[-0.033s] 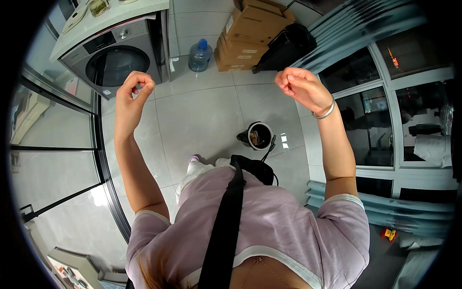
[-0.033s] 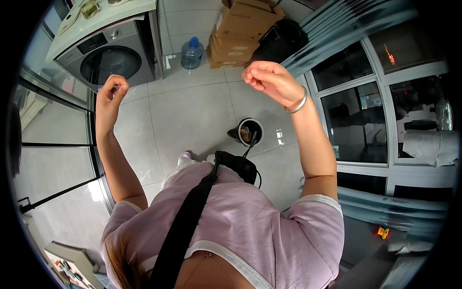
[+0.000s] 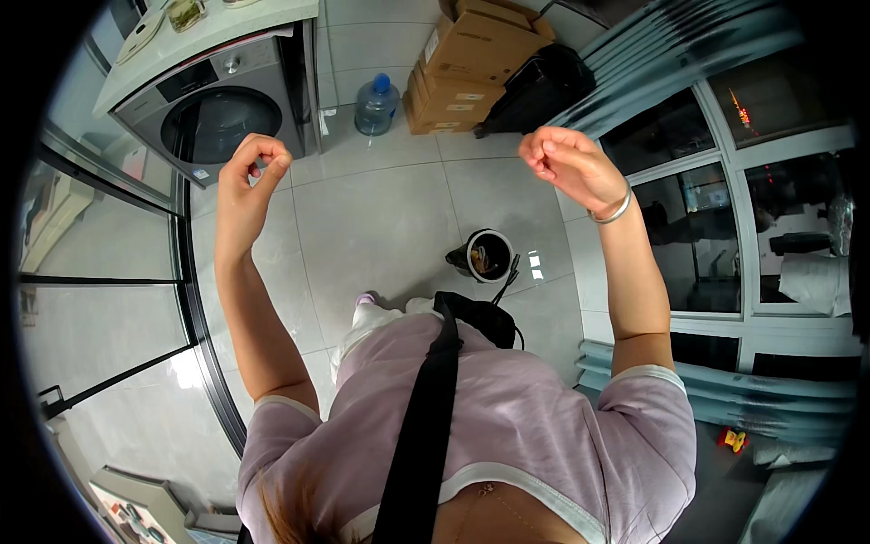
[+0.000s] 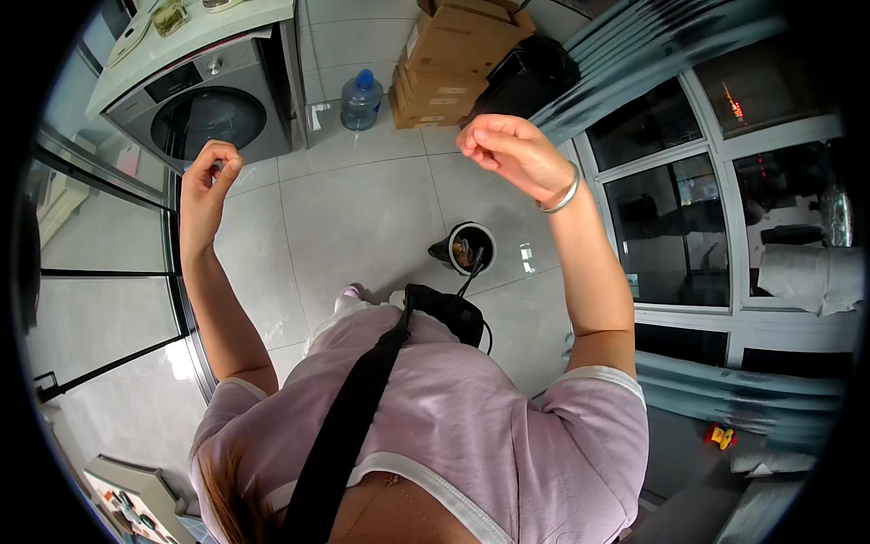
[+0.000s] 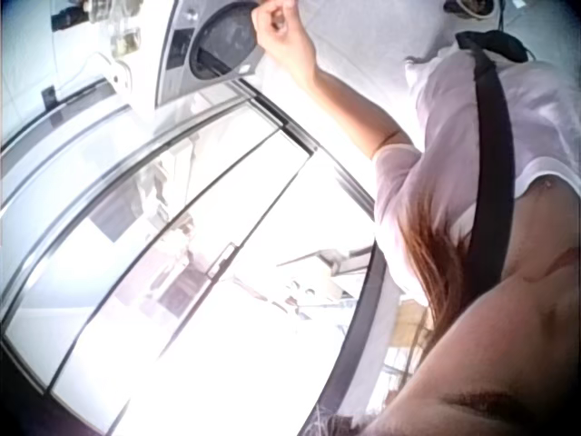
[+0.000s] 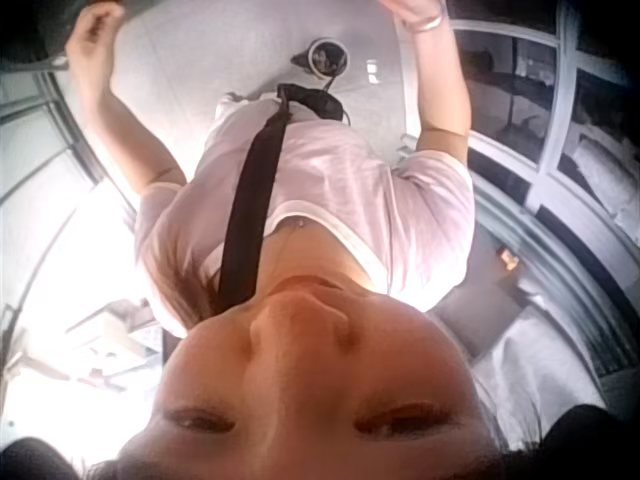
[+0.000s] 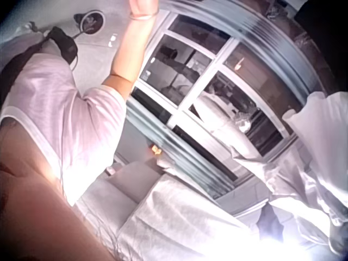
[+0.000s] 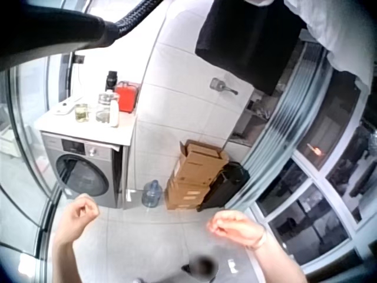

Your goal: The person removes a black trash bag from a bin, walks through the apartment, and places it in a bathroom. They then retrieve a new bag from a cabinet, return to the bin, and line it with the new bag.

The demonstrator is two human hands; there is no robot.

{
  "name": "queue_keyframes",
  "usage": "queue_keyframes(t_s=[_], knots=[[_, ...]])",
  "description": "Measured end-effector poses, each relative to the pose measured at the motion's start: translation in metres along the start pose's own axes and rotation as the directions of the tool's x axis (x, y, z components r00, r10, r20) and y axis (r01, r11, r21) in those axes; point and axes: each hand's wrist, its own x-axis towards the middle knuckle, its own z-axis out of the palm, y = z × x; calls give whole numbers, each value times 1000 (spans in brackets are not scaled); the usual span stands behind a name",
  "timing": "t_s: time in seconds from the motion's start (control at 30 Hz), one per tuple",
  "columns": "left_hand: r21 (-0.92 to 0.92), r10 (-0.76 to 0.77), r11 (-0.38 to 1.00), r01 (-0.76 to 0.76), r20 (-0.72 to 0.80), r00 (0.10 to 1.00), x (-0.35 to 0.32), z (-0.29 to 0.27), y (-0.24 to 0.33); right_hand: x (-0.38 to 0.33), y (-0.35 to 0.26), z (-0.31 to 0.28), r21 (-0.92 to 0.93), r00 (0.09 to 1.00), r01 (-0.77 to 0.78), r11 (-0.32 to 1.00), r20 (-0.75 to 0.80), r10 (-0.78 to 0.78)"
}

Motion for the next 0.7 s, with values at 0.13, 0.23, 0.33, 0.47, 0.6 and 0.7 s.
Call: queue_keyframes(t_s=[0.13, 0.23, 0.33, 0.47, 0.6, 0.7], knots=[[-10, 15, 1000, -15, -18, 1000, 1, -4, -5, -1, -5, 2, 12, 1000, 25, 1000, 2, -25], [-13, 4, 1000, -5, -25, 1000, 0, -7, -6, -3, -7, 1, 18, 999, 38, 999, -3, -38], [-26, -4, 1000, 3, -33, 999, -1, -12, -10, -4, -12, 1, 41, 999, 52, 998, 0, -52], [-48, -40, 998, 39, -26, 999, -5, -17, -19, -3, -16, -1, 92, 998, 64, 994, 9, -65], [-312, -68, 946, 92, 88, 994, -9, -8, -32, 3, -29, 3, 97, 992, 127, 987, 0, -128], [-447, -96, 865, 227, 297, 950, -14, 5, -40, 13, -46, 7, 163, 984, 177, 971, -7, -178]])
